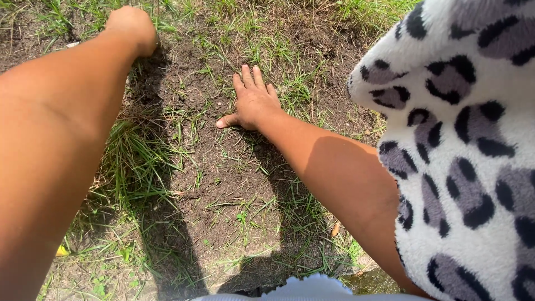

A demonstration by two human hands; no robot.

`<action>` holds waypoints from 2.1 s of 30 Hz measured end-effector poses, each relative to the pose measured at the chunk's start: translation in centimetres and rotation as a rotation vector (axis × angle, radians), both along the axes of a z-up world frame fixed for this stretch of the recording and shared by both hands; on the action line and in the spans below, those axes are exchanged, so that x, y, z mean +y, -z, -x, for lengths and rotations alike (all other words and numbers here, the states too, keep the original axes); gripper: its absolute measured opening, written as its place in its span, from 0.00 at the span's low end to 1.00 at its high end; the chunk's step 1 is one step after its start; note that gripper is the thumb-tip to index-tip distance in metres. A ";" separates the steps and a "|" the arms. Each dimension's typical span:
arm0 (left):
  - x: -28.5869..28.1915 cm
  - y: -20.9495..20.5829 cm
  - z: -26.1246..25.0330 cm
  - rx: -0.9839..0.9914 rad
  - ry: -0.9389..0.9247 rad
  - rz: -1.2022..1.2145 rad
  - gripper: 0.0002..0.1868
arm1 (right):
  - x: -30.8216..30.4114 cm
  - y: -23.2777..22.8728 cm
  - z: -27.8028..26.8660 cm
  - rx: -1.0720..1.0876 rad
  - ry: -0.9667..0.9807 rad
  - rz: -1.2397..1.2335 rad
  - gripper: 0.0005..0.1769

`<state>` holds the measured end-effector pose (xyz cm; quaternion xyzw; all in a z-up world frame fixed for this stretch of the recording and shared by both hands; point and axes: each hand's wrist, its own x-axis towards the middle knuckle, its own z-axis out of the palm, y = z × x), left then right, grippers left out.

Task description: Manually pulling weeds and clumps of grass from a garden bed or yard area.

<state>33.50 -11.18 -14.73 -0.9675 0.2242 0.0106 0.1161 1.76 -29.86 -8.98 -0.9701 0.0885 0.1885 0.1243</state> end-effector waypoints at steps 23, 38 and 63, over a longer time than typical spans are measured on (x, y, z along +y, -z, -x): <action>-6.3 -3.8 10.6 0.083 0.247 0.631 0.18 | -0.2 -0.1 0.6 -0.031 0.026 -0.037 0.79; -6.3 -1.4 2.0 -0.320 0.155 -0.110 0.19 | -0.8 0.4 0.3 -0.055 0.005 -0.032 0.79; 3.0 -2.6 10.5 -0.008 -0.130 -0.049 0.15 | -0.5 1.4 -0.3 -0.015 0.009 0.001 0.81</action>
